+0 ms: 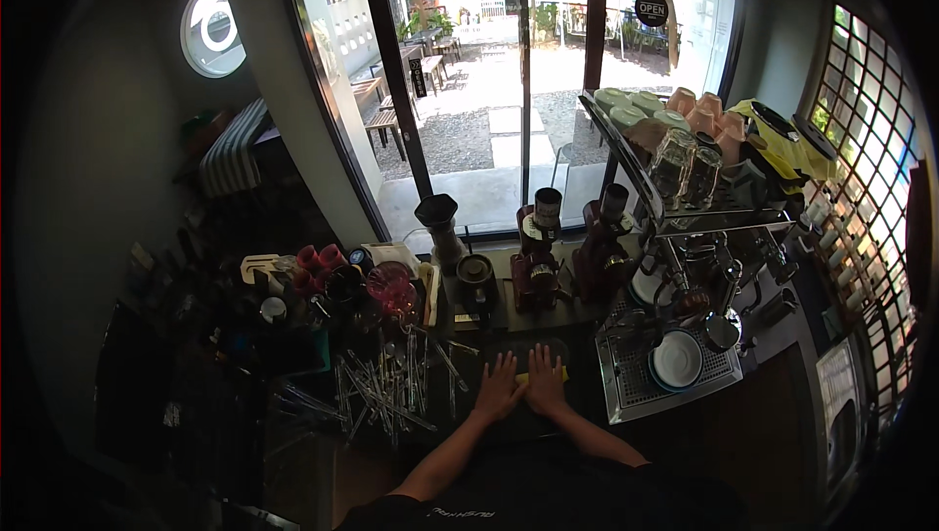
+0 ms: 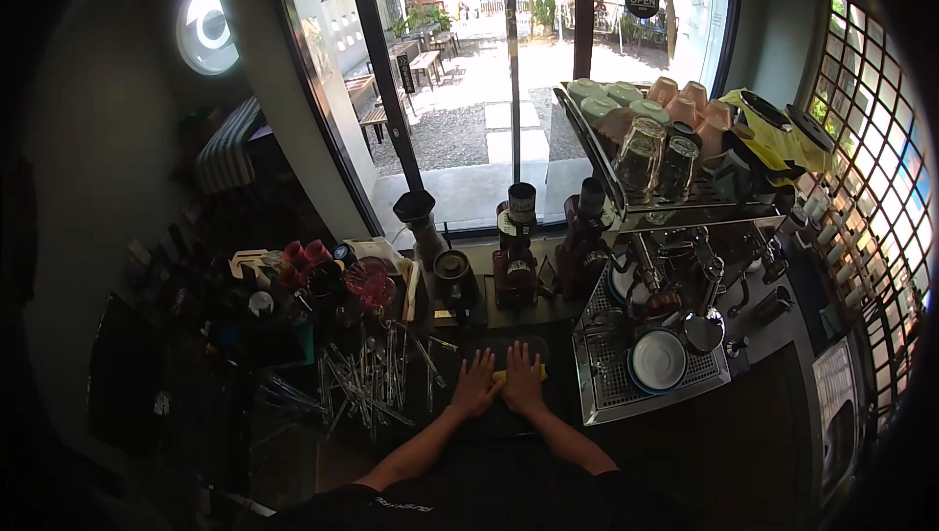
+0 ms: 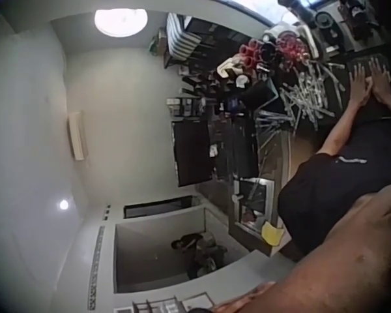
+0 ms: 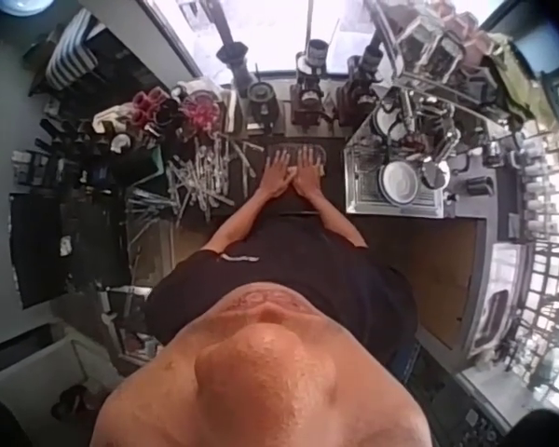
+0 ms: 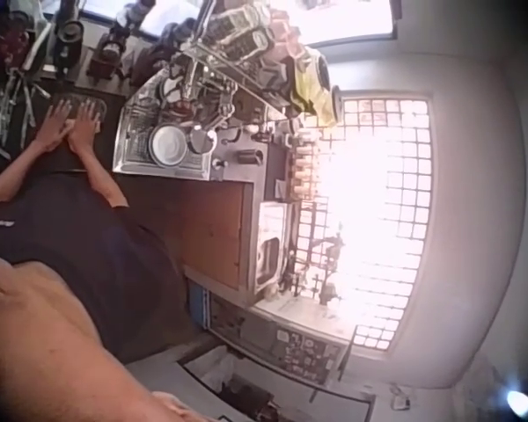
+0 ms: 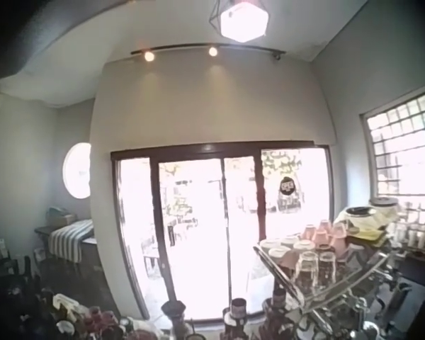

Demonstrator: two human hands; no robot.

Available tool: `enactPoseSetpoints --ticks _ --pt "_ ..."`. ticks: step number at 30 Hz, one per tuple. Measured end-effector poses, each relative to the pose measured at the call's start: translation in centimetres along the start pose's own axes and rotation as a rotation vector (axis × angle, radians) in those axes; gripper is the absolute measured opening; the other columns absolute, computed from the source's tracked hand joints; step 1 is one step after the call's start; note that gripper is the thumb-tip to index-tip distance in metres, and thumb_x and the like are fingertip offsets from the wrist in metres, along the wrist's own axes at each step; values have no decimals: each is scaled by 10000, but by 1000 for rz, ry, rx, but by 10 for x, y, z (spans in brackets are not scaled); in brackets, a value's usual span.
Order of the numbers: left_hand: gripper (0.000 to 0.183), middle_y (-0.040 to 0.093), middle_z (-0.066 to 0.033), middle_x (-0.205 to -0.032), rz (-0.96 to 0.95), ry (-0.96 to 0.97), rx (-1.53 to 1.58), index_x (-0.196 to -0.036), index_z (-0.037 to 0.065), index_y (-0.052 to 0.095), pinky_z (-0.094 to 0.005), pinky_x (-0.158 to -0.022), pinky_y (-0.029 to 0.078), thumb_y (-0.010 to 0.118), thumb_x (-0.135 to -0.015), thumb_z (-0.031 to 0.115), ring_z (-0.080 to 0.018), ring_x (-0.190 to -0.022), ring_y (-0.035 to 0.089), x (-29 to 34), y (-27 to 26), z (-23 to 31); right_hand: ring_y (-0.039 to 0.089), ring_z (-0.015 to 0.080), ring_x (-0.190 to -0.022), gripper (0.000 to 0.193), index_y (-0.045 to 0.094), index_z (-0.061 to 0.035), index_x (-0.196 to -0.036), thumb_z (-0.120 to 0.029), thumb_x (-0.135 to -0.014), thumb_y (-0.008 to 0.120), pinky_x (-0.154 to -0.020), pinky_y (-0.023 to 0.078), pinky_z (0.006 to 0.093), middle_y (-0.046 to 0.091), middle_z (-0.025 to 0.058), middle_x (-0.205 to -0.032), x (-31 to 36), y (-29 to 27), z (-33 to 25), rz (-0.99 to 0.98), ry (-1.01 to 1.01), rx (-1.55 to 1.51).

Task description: Drying a coffee portafilter and a small metal pitcher using a cloth, then folding the cloth on the counter.

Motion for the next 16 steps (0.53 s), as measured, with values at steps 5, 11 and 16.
enactPoseSetpoints --ticks 5,11,16 --pt "798 241 -159 -1835 -45 59 -49 -1730 48 324 -636 -1349 146 445 -1134 565 -368 -1707 180 17 4 8 145 416 -1707 947 275 42 -1721 -562 -1055 573 -1337 123 662 221 257 -1816 23 -3 -3 11 -50 4" --pt "749 269 -142 -1827 -39 102 2 -1721 88 366 -626 -1350 156 463 -1139 550 -365 -1703 193 36 5 7 137 447 -1701 974 255 60 -1717 -580 -1060 582 -1337 116 671 194 285 -1814 40 -2 -8 -44 -77 -26" --pt "729 259 -133 -1832 -58 123 66 -1725 129 371 -621 -1353 150 444 -1151 573 -360 -1707 185 50 12 6 78 469 -1705 1075 155 53 -1741 -689 -1070 547 -1344 58 669 114 272 -1835 65 11 -7 -163 -100 -83"
Point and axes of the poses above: each hand's wrist, its own x-axis away from the middle knuckle, its own y-axis out of the palm, z = x × y, the point moved 9 cm from there along -x, towards the middle knuckle
